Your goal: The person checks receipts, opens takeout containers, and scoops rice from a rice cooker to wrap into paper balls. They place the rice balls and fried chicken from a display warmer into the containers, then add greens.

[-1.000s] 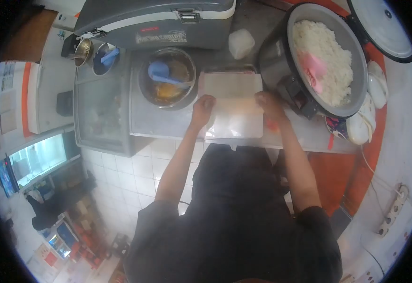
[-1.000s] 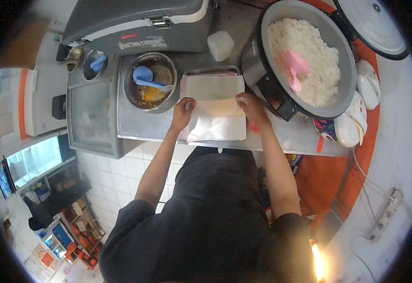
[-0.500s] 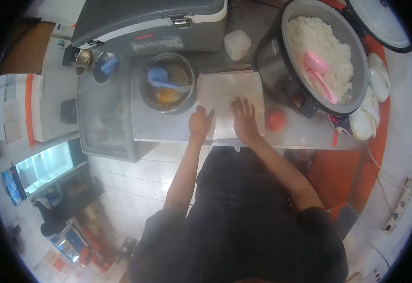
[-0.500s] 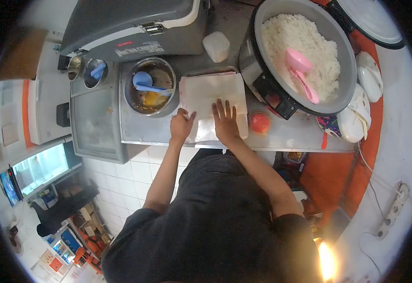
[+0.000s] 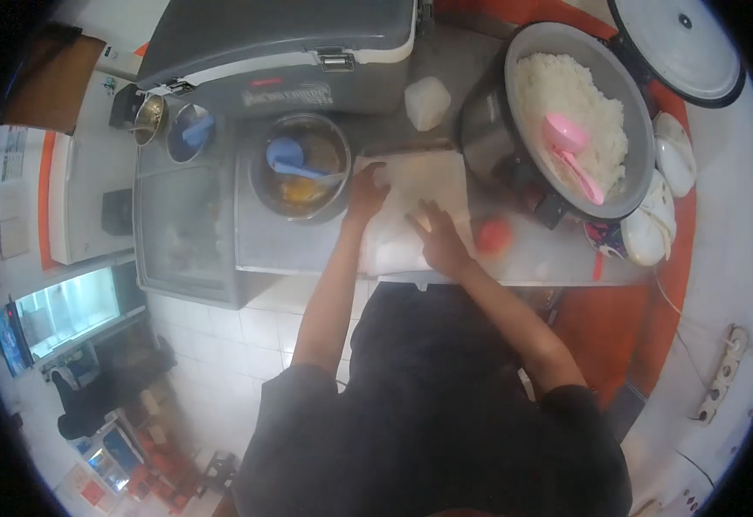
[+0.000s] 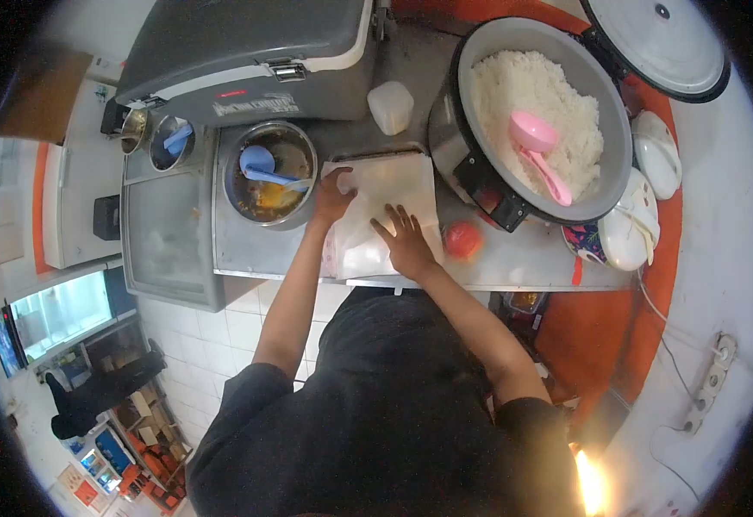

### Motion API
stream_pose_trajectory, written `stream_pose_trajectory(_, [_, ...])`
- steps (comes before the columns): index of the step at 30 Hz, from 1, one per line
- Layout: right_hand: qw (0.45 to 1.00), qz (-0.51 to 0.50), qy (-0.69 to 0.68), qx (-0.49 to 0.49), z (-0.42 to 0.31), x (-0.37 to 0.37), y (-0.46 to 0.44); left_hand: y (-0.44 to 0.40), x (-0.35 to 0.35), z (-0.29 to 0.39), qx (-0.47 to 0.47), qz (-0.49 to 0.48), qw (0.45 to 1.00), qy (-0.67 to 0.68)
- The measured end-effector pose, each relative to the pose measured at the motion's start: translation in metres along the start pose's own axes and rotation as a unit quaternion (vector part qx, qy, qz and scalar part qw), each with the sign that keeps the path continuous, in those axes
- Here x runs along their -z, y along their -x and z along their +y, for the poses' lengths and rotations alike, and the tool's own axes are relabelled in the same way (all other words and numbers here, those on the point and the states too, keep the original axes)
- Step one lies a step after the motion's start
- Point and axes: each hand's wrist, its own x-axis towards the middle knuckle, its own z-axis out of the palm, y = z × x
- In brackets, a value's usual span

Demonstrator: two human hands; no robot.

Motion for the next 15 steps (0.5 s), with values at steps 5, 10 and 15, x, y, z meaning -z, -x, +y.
stream_pose_trajectory(5, [0.999,-0.033,-0.011,-0.037,-0.005,-0.004,-0.003,-0.01,0.022,0.027,-0.071,-0.257,0.947,-0.182])
stream_pose_trajectory(10, [0.998,-0.049,-0.004,-0.046,-0.009,0.001,-0.007,-0.008,-0.012,0.021,-0.218,-0.178,0.959,0.027])
stream_pose_trajectory(15, [0.997,-0.046,0.056,-0.041,-0.004,-0.009,-0.005,0.043,0.011,0.042,-0.222,-0.218,0.95,-0.035])
